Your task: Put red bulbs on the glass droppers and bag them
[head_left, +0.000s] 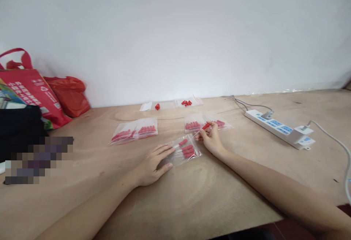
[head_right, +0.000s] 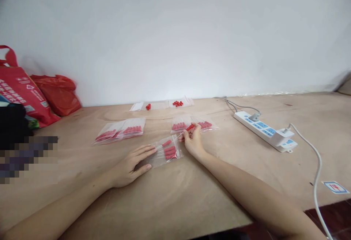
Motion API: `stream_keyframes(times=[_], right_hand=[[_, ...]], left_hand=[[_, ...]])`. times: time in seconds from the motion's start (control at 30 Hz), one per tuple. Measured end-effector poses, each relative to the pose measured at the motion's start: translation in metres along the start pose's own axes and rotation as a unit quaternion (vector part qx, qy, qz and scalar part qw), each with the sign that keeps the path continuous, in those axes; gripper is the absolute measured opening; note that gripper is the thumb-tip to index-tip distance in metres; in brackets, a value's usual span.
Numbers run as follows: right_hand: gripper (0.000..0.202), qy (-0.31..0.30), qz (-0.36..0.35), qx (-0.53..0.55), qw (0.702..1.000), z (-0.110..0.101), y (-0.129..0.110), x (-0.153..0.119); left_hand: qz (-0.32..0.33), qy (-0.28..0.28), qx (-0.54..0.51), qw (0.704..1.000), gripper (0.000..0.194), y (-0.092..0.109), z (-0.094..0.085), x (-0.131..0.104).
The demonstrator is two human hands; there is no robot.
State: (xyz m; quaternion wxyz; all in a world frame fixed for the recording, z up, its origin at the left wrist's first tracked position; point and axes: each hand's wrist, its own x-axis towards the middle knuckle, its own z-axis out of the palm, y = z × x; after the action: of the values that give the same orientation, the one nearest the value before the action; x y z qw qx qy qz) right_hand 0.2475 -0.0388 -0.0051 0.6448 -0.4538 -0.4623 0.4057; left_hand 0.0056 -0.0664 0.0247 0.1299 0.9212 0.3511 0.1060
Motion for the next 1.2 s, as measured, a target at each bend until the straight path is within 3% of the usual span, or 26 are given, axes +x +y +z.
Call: stream_keyframes(times=[0.3, 0.67, 0.83, 1.2], right_hand=[[0.047, 0.013, 0.065, 0.027, 0.997, 0.006, -0.004, -0.008], [0.022, -0.096, 0.097, -0.053, 0.989, 0.004, -0.010, -0.012], [0.021, -0.155, 0.124, -0.077, 0.977, 0.004, -0.010, -0.012], [0.023, -0.234, 0.096, -0.102, 0.962, 0.001, -0.010, -0.011]], left_hand=[[0.001, -0.007, 0.010, 1.000, 0.046, 0.000, 0.001, 0.000], [0.006, 0.008, 0.008, 1.000, 0.047, -0.001, 0.002, -0.001], [0.007, 0.010, 0.011, 1.000, 0.047, -0.001, 0.003, 0.000], [0.005, 0.008, 0.017, 1.000, 0.046, -0.002, 0.003, 0.001]])
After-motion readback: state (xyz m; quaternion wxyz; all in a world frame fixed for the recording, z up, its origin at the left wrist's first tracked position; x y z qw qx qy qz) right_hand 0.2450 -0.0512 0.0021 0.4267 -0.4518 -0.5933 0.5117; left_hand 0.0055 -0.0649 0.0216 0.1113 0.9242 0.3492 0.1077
